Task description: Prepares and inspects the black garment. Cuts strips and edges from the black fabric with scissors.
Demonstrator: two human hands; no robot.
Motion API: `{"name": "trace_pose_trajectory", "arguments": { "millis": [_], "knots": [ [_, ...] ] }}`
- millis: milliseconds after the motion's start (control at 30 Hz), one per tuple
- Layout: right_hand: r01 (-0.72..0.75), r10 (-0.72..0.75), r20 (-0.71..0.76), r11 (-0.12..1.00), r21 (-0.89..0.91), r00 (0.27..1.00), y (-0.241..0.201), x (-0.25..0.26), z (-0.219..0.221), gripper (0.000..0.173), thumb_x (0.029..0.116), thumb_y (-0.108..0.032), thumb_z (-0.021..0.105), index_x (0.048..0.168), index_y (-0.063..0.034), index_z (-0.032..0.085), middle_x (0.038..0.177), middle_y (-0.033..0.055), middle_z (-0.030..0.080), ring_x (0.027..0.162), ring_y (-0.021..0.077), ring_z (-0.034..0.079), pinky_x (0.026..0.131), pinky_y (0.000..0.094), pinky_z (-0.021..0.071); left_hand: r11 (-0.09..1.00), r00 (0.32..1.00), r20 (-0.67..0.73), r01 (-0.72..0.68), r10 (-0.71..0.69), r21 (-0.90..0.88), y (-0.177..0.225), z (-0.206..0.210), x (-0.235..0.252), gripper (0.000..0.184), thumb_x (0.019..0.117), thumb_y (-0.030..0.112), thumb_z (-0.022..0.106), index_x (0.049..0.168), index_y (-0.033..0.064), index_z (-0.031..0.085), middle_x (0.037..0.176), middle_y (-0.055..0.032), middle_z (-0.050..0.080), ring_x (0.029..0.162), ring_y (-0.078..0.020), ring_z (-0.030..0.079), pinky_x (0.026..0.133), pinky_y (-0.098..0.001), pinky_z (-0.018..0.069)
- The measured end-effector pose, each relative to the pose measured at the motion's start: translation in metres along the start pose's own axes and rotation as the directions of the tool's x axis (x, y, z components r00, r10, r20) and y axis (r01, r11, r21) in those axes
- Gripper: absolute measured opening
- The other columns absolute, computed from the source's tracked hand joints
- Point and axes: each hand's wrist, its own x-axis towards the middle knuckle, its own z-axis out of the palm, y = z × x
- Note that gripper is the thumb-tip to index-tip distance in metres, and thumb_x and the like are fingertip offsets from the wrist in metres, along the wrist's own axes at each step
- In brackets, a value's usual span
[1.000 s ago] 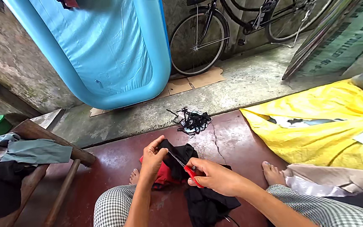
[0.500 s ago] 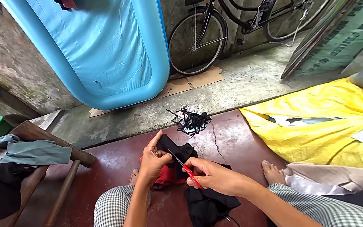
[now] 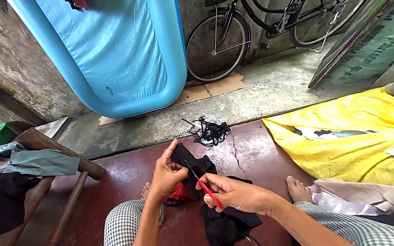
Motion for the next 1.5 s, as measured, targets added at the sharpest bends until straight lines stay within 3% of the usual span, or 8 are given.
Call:
{"name": "trace_pose_trajectory", "arguments": {
  "millis": [300, 533, 667, 900, 1000, 1100, 1300, 1500],
  "knots": [
    [0.004, -0.002, -0.036, 0.999, 0.035, 0.999, -0.004, -0.001, 0.000, 0.034, 0.0957, -0.029, 0.070, 0.125, -0.0154, 0.058, 0.090, 0.0032, 0.064, 0.079, 0.0149, 0.068, 0.072, 0.0350, 0.0607, 1.000, 1.000, 0.005, -0.025, 0.025, 0.018, 0.002, -0.002, 0.000, 0.099, 0.0749, -0.013, 0.074, 0.156, 0.0356, 0.043, 0.136, -0.0105, 0.061, 0.076, -0.0287, 0.070, 0.071, -0.0458, 0.0640],
    [0.014, -0.014, -0.010, 1.000, 0.022, 1.000, 0.001, 0.001, 0.001, 0.040, 0.0972, -0.035, 0.068, 0.131, -0.0180, 0.054, 0.095, 0.0015, 0.065, 0.085, 0.0129, 0.067, 0.077, 0.0332, 0.0581, 0.999, 0.998, 0.066, -0.023, 0.021, 0.039, 0.000, 0.004, -0.002, 0.102, 0.0754, -0.012, 0.074, 0.157, 0.0380, 0.039, 0.132, -0.0105, 0.064, 0.072, -0.0256, 0.070, 0.069, -0.0408, 0.0634],
    [0.045, -0.042, -0.046, 0.997, 0.069, 0.998, -0.004, 0.001, 0.004, 0.034, 0.0972, -0.030, 0.068, 0.125, -0.0146, 0.058, 0.090, 0.0027, 0.063, 0.079, 0.0147, 0.067, 0.073, 0.0358, 0.0605, 0.999, 0.997, 0.066, -0.033, 0.032, 0.015, 0.001, 0.002, -0.001, 0.102, 0.0751, -0.014, 0.074, 0.157, 0.0370, 0.041, 0.142, -0.0084, 0.057, 0.074, -0.0264, 0.070, 0.070, -0.0419, 0.0637],
    [0.066, -0.064, -0.037, 0.997, 0.047, 0.997, 0.003, 0.003, 0.002, 0.043, 0.0964, -0.038, 0.069, 0.131, -0.0174, 0.054, 0.095, 0.0018, 0.066, 0.085, 0.0127, 0.067, 0.076, 0.0311, 0.0570, 1.000, 0.992, 0.125, -0.012, 0.010, 0.013, -0.001, 0.009, -0.005, 0.106, 0.0770, -0.011, 0.074, 0.161, 0.0381, 0.030, 0.124, -0.0152, 0.066, 0.070, -0.0258, 0.070, 0.068, -0.0399, 0.0632],
    [0.087, -0.082, -0.086, 0.994, 0.066, 0.993, 0.001, 0.004, 0.004, 0.037, 0.0960, -0.033, 0.070, 0.126, -0.0146, 0.058, 0.090, 0.0032, 0.065, 0.080, 0.0144, 0.067, 0.074, 0.0335, 0.0594, 1.000, 0.993, 0.114, -0.026, 0.026, -0.004, -0.003, 0.008, -0.004, 0.111, 0.0759, -0.011, 0.076, 0.162, 0.0391, 0.026, 0.134, -0.0135, 0.061, 0.068, -0.0259, 0.069, 0.067, -0.0405, 0.0633],
    [0.084, -0.077, -0.089, 0.994, 0.074, 0.993, 0.000, 0.004, 0.002, 0.035, 0.0958, -0.031, 0.070, 0.124, -0.0133, 0.059, 0.087, 0.0040, 0.065, 0.077, 0.0152, 0.068, 0.071, 0.0332, 0.0599, 0.999, 0.994, 0.101, -0.037, 0.039, -0.014, -0.005, 0.008, -0.004, 0.115, 0.0740, -0.012, 0.076, 0.162, 0.0404, 0.024, 0.156, -0.0067, 0.042, 0.069, -0.0244, 0.068, 0.067, -0.0402, 0.0639],
    [0.095, -0.094, -0.043, 0.995, 0.036, 0.995, 0.002, 0.005, -0.003, 0.044, 0.0961, -0.039, 0.069, 0.130, -0.0166, 0.052, 0.094, 0.0018, 0.067, 0.084, 0.0114, 0.066, 0.076, 0.0289, 0.0554, 0.997, 0.992, 0.114, -0.050, 0.057, -0.066, -0.009, 0.014, -0.004, 0.119, 0.0717, -0.013, 0.077, 0.163, 0.0389, 0.022, 0.161, -0.0055, 0.035, 0.068, -0.0229, 0.068, 0.067, -0.0405, 0.0638],
    [0.155, -0.147, -0.097, 0.985, 0.080, 0.984, 0.006, 0.008, -0.001, 0.043, 0.0945, -0.038, 0.072, 0.128, -0.0153, 0.056, 0.091, 0.0029, 0.066, 0.081, 0.0126, 0.066, 0.075, 0.0302, 0.0563, 0.991, 0.994, 0.090, -0.044, 0.056, -0.125, -0.009, 0.016, -0.004, 0.118, 0.0713, -0.013, 0.078, 0.163, 0.0375, 0.023, 0.160, -0.0070, 0.036, 0.070, -0.0235, 0.069, 0.070, -0.0425, 0.0641]
  ]
}}
